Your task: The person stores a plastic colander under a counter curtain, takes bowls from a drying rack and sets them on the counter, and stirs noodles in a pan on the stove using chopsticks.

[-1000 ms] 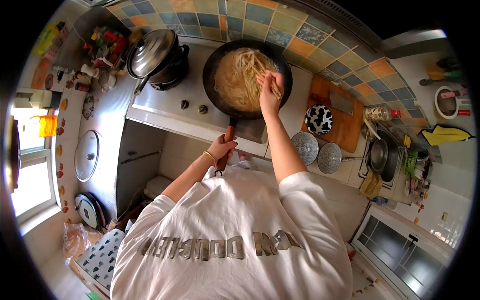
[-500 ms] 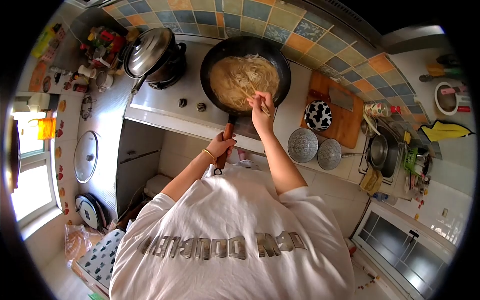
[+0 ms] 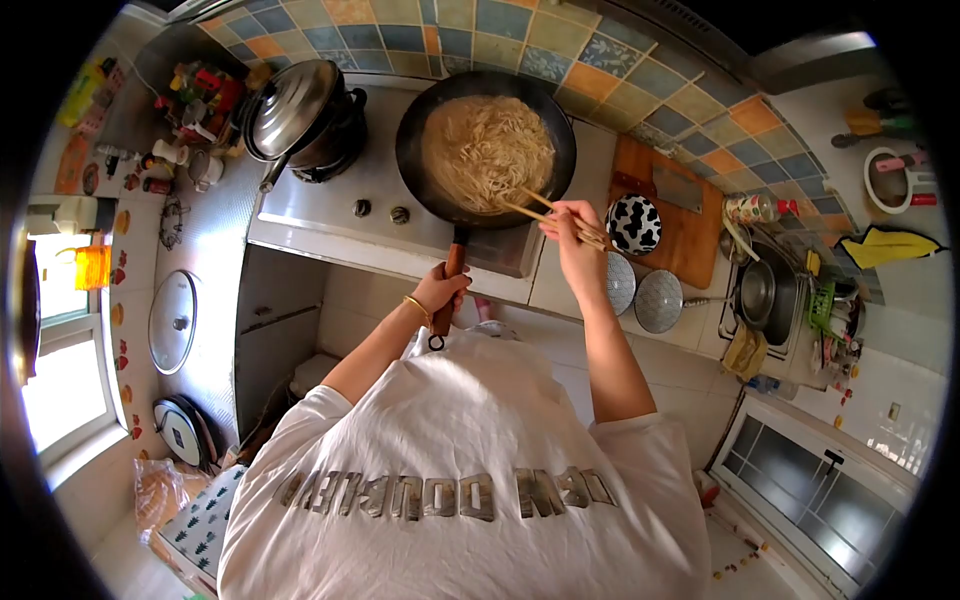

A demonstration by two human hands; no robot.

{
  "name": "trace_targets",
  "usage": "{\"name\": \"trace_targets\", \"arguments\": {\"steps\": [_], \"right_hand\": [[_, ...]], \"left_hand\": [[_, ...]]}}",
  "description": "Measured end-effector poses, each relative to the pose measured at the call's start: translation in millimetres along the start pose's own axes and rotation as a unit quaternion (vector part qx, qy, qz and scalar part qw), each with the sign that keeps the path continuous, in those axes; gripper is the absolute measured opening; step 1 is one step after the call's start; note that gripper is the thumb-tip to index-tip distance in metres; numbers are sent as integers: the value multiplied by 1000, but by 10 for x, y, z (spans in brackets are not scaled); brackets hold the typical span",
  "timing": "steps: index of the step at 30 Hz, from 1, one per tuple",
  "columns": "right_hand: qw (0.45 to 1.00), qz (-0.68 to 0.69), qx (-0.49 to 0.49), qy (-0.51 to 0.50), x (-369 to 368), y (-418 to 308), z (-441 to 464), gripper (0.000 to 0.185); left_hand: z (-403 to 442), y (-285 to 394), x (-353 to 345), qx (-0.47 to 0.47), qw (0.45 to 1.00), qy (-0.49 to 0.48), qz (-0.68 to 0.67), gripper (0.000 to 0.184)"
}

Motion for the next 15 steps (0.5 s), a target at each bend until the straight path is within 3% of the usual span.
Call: {"name": "trace_targets", "arguments": {"steps": [8, 15], "right_hand": [[997, 67, 18, 46, -241, 618, 122, 15], [993, 90, 80, 13, -608, 548, 551, 18]], "left_hand": [[9, -18, 2, 6, 1000, -1, -4, 21], [6, -9, 17, 1, 1000, 10, 11, 21]]}}
Point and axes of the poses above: each hand's wrist, its own z-axis towards the middle knuckle, its own x-axis out of the back of the hand, y = z × x, the point moved 10 cm from there along z, towards the middle knuckle, and after that the axes turned 12 degrees about x, right-handed, at the moved point
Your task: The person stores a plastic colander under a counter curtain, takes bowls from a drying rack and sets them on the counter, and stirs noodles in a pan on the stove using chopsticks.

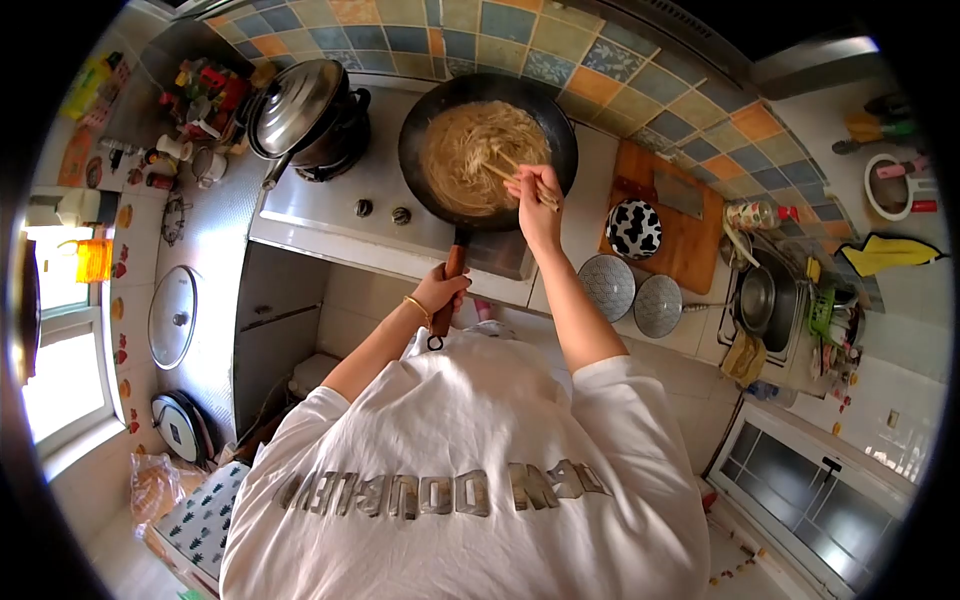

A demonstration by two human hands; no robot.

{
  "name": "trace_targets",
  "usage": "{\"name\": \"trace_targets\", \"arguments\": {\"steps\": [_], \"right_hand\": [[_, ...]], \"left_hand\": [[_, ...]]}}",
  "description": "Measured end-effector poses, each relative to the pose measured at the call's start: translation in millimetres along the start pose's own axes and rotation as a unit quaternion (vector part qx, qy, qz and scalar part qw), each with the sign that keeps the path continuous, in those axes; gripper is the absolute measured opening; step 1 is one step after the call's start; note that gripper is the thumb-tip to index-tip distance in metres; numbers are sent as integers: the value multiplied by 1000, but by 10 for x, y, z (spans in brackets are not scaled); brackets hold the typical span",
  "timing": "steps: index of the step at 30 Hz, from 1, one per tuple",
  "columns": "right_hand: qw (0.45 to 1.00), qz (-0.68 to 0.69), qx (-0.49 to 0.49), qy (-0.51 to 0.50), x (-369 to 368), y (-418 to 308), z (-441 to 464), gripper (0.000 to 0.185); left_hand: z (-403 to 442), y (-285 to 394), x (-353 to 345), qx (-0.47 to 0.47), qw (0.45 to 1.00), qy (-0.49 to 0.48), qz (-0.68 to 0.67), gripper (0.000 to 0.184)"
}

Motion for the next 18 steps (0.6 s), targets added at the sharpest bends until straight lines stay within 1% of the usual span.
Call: {"name": "trace_targets", "arguments": {"steps": [6, 7, 10, 11, 12, 14, 18], "right_hand": [[999, 18, 51, -3, -220, -234, 406, 22], [998, 33, 53, 3, -250, -222, 453, 19], [998, 53, 38, 19, -272, -9, 483, 18], [999, 42, 10, 16, -263, 101, 419, 16], [999, 41, 2, 14, -268, 163, 347, 14], [999, 15, -9, -34, -267, 305, 147, 19], [998, 14, -14, -66, -89, 130, -146, 20]], "left_hand": [[-26, 11, -10, -3, 1000, 0, -8, 21], [-24, 13, -9, -2, 1000, 0, -9, 21], [24, -8, 2, -8, 1000, -5, -1, 21], [36, -22, 15, -7, 1000, -2, -2, 21], [29, -20, 13, -5, 1000, 0, -4, 21], [30, -28, 11, -3, 1000, 1, -4, 22], [20, -19, 10, -1, 1000, -2, -3, 22]]}}
Point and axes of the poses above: each hand's wrist, its own z-axis towards the middle knuckle, its own x-axis out of the back of the hand, y = z × x, the point moved 10 cm from there along z, towards the middle knuckle, and after that the axes turned 12 degrees about x, right-handed, at the moved point
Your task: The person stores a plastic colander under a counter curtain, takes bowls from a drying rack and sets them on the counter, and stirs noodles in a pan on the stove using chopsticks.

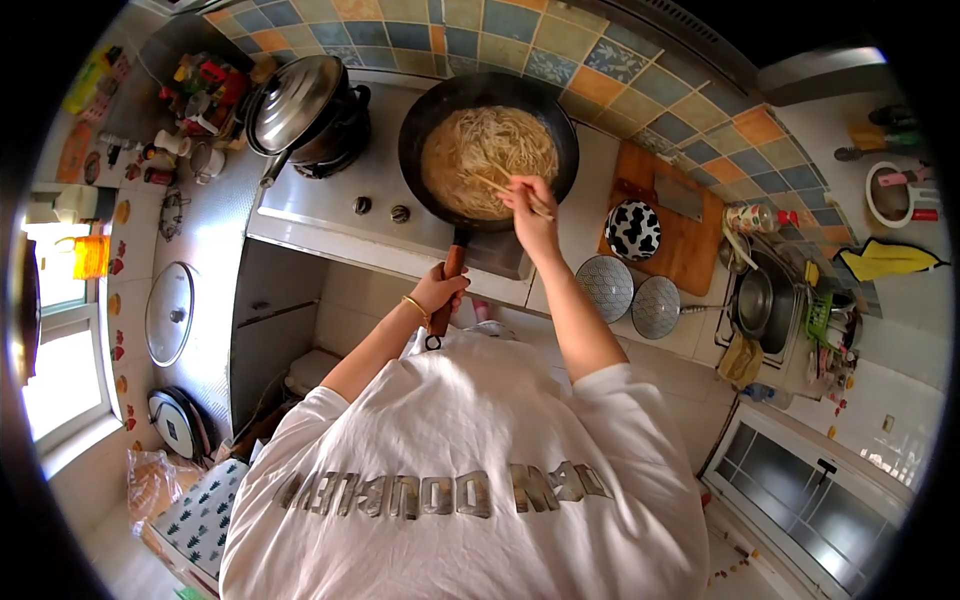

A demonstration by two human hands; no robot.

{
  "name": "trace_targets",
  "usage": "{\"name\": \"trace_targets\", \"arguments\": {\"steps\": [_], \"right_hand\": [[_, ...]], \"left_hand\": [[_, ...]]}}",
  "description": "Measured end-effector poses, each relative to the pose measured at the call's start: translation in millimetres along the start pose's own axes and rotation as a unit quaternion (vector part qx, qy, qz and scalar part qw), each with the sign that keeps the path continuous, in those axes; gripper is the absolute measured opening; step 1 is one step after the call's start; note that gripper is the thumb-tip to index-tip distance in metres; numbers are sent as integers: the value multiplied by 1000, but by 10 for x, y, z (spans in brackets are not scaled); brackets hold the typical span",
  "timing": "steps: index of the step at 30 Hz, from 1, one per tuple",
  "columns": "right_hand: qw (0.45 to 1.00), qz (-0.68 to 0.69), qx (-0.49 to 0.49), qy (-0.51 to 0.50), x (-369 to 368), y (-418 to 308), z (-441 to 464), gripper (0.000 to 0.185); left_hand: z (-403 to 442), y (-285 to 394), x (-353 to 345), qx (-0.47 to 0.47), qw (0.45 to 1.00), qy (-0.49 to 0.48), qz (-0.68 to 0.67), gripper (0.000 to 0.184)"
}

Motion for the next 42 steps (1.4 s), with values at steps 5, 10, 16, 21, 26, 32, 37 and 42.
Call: {"name": "trace_targets", "arguments": {"steps": [5, 10, 16, 21, 26, 32, 37, 42], "right_hand": [[997, 0, -73, 26, 257, -114, -243, 20], [991, -39, -122, 27, 580, -373, -242, 22], [991, -121, -49, 25, 977, -798, -18, 21], [989, -124, -37, 71, 1438, -416, 178, 24], [983, 51, -142, 100, 1260, 264, 145, 27], [979, 121, -139, 88, 574, 541, 258, 29], [982, 131, -109, 85, 200, 380, 448, 26], [971, 183, -74, 135, 302, 168, 615, 25]], "left_hand": [[14, -36, 6, 18, 1000, 6, 13, 32], [1, -31, -7, 20, 1000, -2, 2, 34], [-15, 7, -3, -3, 1000, 3, -8, 21], [-4, 12, -5, -2, 1000, -2, 3, 20], [3, 0, -3, -3, 1000, 0, -3, 21], [16, -19, 15, -3, 1000, 10, 8, 22], [-9, 0, 8, 0, 1000, 8, 6, 22], [-44, 22, -5, 4, 1000, 5, -6, 22]]}}
Point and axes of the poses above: each hand's wrist, its own z-axis towards the middle knuckle, its own x-axis out of the back of the hand, y = z × x, the point moved 10 cm from there along z, towards the middle knuckle, and after that the axes turned 12 degrees about x, right-handed, at the moved point
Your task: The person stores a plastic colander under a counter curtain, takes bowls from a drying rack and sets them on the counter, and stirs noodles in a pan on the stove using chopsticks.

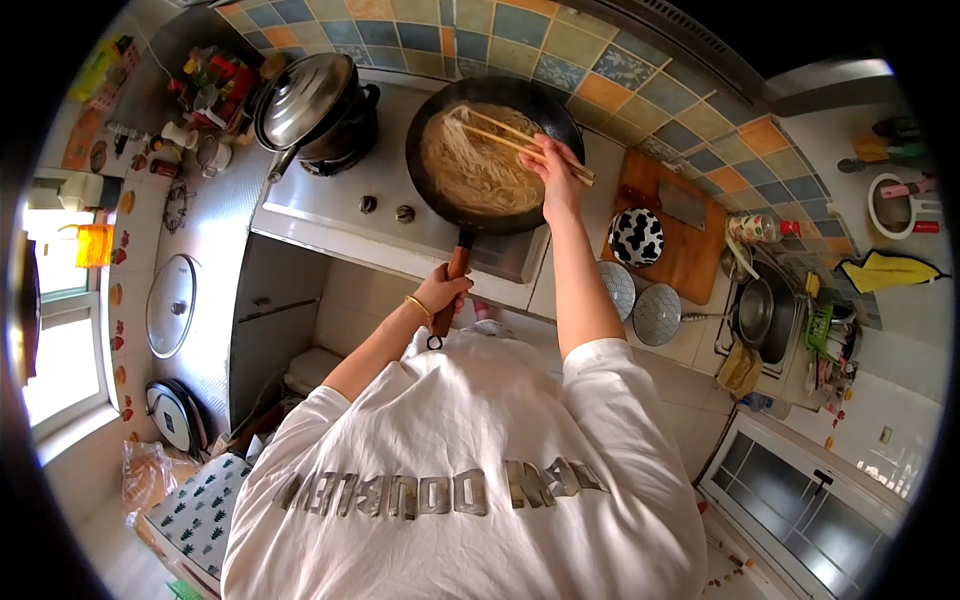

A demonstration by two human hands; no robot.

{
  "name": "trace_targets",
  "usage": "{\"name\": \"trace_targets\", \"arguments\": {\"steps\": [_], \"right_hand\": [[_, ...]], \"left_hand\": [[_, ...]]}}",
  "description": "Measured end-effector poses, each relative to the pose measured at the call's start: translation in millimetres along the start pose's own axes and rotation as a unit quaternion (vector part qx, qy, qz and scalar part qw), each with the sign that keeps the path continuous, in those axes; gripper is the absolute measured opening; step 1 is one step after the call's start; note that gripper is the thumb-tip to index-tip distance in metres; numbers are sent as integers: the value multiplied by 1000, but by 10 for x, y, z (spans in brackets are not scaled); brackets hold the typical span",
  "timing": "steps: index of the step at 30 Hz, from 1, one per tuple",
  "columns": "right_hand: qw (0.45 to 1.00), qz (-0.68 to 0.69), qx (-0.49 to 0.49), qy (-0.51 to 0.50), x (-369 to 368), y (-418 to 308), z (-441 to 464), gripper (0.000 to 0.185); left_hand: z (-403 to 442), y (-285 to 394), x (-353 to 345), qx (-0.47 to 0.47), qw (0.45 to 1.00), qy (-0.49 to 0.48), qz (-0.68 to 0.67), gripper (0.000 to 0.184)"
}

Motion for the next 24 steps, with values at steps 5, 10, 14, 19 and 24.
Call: {"name": "trace_targets", "arguments": {"steps": [5, 10, 14, 19, 24], "right_hand": [[993, -66, -13, -97, -359, 190, -168, 29], [985, -159, 25, -61, -31, 40, -363, 30], [983, -159, 27, -84, 209, -41, -626, 28], [966, -244, 16, -81, 438, -447, -787, 29], [952, -296, 23, -75, 623, -788, -796, 29]], "left_hand": [[22, -12, -3, 2, 1000, 1, 6, 22], [26, -25, 4, 6, 1000, 2, 1, 22], [39, -10, 3, -5, 1000, -9, 1, 21], [36, -13, -11, -6, 1000, -12, 8, 19], [36, 2, -16, -8, 1000, -11, 11, 18]]}}
Point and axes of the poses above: each hand's wrist, its own z-axis towards the middle knuckle, its own x-axis out of the back of the hand, y = z × x, the point moved 10 cm from there along z, towards the middle knuckle, and after that the axes turned 12 degrees about x, right-handed, at the moved point
